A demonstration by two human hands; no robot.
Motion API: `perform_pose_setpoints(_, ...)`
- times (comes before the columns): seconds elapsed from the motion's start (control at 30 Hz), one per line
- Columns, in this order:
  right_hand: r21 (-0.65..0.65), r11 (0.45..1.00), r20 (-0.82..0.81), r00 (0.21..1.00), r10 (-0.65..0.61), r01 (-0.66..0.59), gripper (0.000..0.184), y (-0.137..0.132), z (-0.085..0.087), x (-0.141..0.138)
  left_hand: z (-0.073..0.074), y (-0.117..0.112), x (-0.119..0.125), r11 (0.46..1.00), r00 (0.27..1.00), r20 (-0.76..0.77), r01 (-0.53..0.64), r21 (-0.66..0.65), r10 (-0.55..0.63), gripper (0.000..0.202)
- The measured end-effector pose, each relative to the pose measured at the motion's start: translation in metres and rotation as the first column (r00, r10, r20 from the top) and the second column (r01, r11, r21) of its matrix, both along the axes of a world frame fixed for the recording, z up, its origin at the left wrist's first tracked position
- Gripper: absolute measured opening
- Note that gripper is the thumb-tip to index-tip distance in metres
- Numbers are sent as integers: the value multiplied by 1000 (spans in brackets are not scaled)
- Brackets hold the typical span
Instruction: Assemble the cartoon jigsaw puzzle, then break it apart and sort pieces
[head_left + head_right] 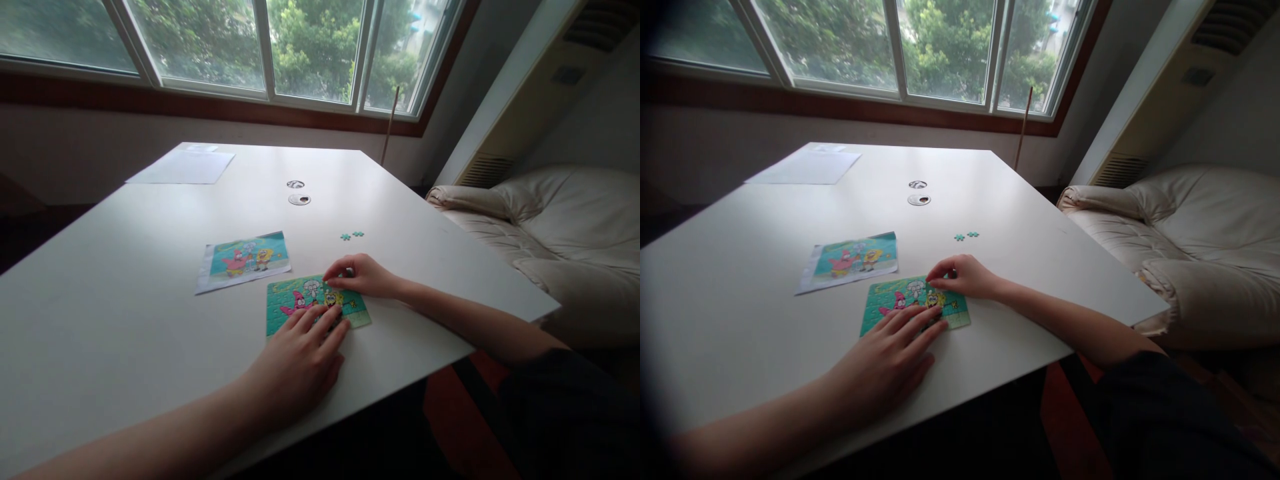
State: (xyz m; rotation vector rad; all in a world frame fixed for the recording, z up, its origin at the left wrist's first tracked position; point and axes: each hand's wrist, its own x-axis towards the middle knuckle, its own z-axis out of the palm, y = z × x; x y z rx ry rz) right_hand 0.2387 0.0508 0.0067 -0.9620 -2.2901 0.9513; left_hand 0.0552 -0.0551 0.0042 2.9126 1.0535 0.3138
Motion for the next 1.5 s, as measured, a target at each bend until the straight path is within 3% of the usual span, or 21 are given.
perform_pose_setpoints(0.2, 38, 999, 17, 1000, -17, 17, 17, -1, 1, 0, 2, 0, 0, 1000, 1000, -16, -7, -6, 7, 38)
perform_pose_setpoints(0.4, 177, 983, 55, 997, -55, 44, 13, -4, 0, -1, 1, 0, 1, 1000, 1000, 1, -11, -1, 11, 38)
perform_pose_setpoints(0.6, 263, 965, 75, 997, -13, -7, 7, -5, -2, -2, 0, 1, 0, 1000, 1000, 19, -10, 2, 10, 38)
perform_pose_setpoints(1.1, 203, 978, 79, 995, -54, 37, 12, -3, 0, -1, 0, 0, 0, 1000, 1000, 5, -10, -2, 10, 38)
perform_pose_setpoints(1.5, 192, 981, 69, 997, 16, -29, 11, -1, 3, 2, 5, 2, 1, 999, 999, -17, -32, -22, 32, 36)
